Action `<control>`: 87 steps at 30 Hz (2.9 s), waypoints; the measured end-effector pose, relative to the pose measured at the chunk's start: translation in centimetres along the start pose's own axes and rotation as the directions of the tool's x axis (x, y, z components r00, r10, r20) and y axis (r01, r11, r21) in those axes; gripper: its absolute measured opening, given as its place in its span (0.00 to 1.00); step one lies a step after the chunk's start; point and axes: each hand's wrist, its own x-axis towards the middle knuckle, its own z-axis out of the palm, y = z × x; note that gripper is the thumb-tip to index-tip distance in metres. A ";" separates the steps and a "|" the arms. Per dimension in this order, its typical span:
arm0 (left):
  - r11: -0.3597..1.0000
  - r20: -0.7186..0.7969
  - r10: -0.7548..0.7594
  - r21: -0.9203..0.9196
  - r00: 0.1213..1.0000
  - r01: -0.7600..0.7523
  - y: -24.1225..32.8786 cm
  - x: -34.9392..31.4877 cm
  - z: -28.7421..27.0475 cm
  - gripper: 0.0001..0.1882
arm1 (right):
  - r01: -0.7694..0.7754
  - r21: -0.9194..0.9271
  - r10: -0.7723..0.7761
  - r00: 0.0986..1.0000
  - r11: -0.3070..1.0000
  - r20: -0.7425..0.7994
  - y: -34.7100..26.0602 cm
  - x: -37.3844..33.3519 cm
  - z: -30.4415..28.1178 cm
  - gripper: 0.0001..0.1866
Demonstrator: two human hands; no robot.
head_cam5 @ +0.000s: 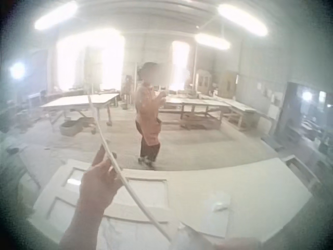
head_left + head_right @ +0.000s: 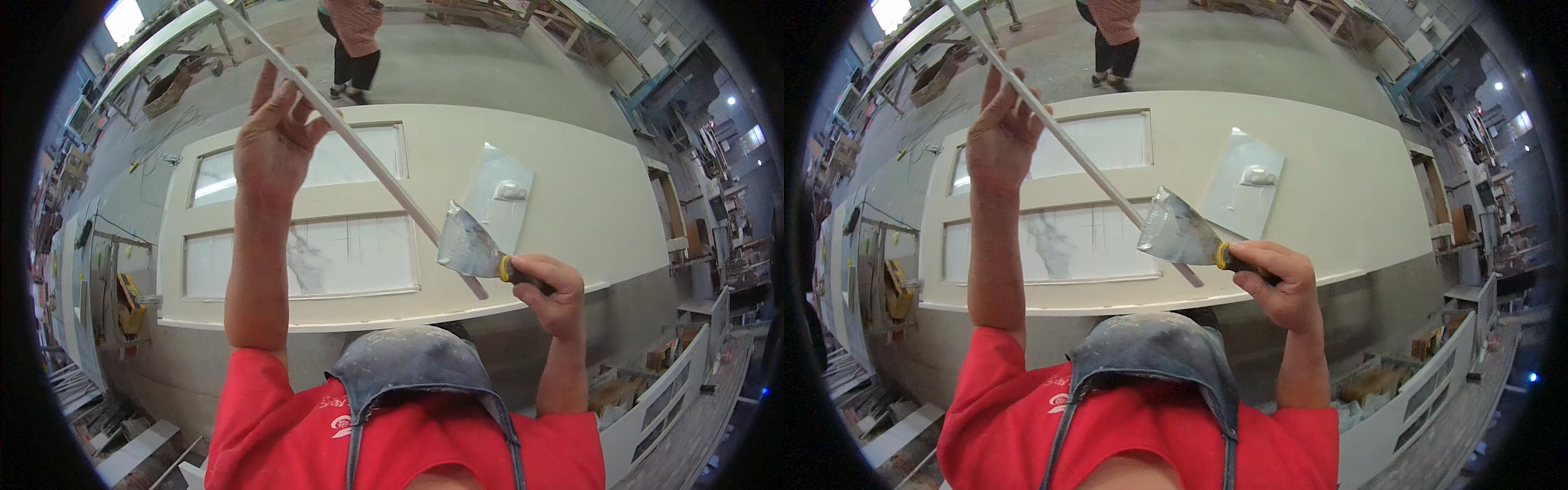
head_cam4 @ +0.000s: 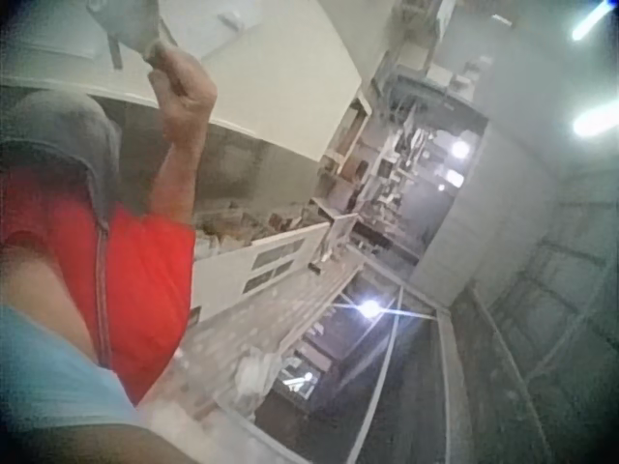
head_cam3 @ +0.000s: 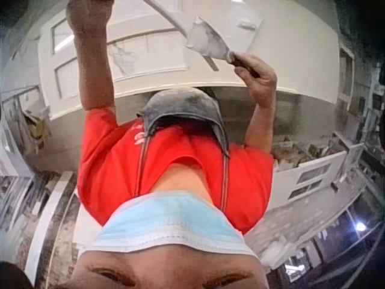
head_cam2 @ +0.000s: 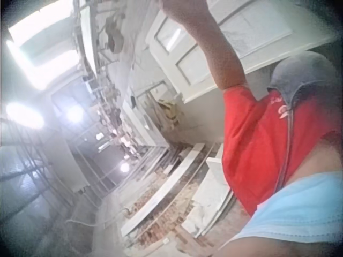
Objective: The person applies white adhesive to a long strip using a putty knife, then places the strip into a recessed frame on a large white panel. The person repeats this process for multiple strips, smoothing the adhesive and pressing the strips into place.
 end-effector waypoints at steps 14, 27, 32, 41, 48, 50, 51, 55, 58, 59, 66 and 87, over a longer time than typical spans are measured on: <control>1.000 -0.034 -0.005 0.013 0.999 0.005 2.4 1.0 -2.3 0.24 | -0.009 -0.020 0.008 1.000 1.000 -0.020 0.7 -1.6 -4.0 0.19; 0.997 -0.049 0.080 -0.010 0.996 -0.081 8.2 -0.9 -5.5 0.20 | -0.485 -0.494 0.286 0.858 0.721 -0.426 13.1 0.6 -5.7 0.17; 0.992 -0.035 0.106 0.073 0.994 -0.103 8.6 -2.0 -6.5 0.26 | -0.598 -0.591 0.381 0.801 0.542 -0.461 16.8 2.7 -2.0 0.17; 0.971 -0.099 0.199 0.154 0.975 -0.182 9.0 -3.2 -7.0 0.25 | -0.528 -0.796 0.670 0.708 0.295 -0.221 13.1 3.0 -2.9 0.15; 0.971 -0.138 0.237 0.073 0.962 -0.228 8.0 -4.1 -7.1 0.26 | -0.476 -0.118 0.487 0.867 0.872 0.105 3.0 6.5 -5.0 0.20; 0.972 -0.160 0.230 0.094 0.960 -0.217 7.8 -4.0 -6.2 0.26 | -0.419 0.160 0.383 0.899 0.894 0.212 0.8 7.3 -4.2 0.20; 0.973 -0.150 0.225 0.088 0.963 -0.213 7.6 -3.9 -5.9 0.26 | -0.368 0.234 0.303 0.914 0.900 0.270 -0.2 7.8 -4.0 0.19; 0.973 -0.174 0.225 0.094 0.959 -0.211 7.2 -3.6 -4.7 0.26 | -0.160 0.276 0.042 0.921 0.948 0.388 -1.6 10.0 -2.5 0.20; 0.974 -0.169 0.223 0.068 0.960 -0.214 7.1 -3.6 -4.4 0.26 | -0.100 0.233 -0.003 0.915 0.967 0.403 -2.8 11.0 -1.5 0.19; 0.975 -0.178 0.223 0.068 0.959 -0.214 7.1 -3.6 -4.2 0.26 | -0.089 0.227 -0.011 0.914 0.970 0.405 -3.1 11.2 -1.2 0.19; 0.955 -0.165 0.283 0.141 0.945 -0.262 7.5 -4.1 -4.6 0.24 | -0.081 0.068 0.044 0.901 0.994 0.432 -3.5 11.6 -1.7 0.20; 0.954 -0.330 0.283 0.006 0.901 -0.298 8.0 -3.9 -6.7 0.16 | -0.016 0.157 -0.013 0.983 0.988 0.181 0.0 7.9 -4.2 0.19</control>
